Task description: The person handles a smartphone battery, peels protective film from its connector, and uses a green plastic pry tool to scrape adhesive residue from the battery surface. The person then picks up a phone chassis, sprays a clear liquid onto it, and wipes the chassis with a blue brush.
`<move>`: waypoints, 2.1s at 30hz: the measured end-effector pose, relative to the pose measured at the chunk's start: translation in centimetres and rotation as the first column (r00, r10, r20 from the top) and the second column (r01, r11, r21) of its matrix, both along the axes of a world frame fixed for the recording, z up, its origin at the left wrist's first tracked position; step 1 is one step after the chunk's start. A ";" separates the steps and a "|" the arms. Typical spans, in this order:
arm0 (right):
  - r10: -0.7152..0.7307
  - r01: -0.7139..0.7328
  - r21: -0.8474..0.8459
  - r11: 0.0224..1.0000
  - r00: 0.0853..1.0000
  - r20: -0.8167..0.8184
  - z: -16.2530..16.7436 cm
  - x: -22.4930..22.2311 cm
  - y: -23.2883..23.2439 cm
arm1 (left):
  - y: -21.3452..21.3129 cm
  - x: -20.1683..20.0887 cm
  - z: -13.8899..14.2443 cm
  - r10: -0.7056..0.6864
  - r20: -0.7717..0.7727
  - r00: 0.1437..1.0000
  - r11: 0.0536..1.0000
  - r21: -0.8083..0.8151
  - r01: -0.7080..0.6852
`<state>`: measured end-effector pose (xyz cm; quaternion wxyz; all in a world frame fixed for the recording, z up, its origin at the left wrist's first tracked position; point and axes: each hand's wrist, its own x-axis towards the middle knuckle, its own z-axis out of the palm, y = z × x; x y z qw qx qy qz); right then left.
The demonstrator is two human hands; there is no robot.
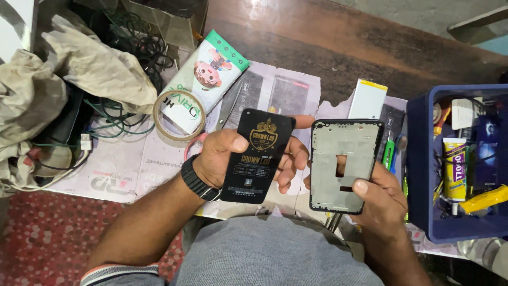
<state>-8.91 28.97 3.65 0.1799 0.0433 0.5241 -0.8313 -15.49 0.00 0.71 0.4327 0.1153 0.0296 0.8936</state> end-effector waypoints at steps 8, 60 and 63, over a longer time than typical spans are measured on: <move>0.046 -0.051 -0.099 0.994 0.998 -0.043 -1.1 -0.9 0.2 | 0.0 0.2 0.1 0.032 -0.040 0.999 0.998 -0.056 -0.034; 0.012 -0.021 -0.163 0.986 0.998 -0.057 -2.3 -1.2 4.0 | 4.6 0.5 -0.8 -0.138 -0.707 0.694 -0.074 -0.691 -0.719; -0.014 0.001 -0.185 0.983 0.998 -0.068 -2.0 -0.3 4.8 | 5.2 0.9 -0.8 -0.113 -0.652 0.750 -0.053 -0.750 -0.660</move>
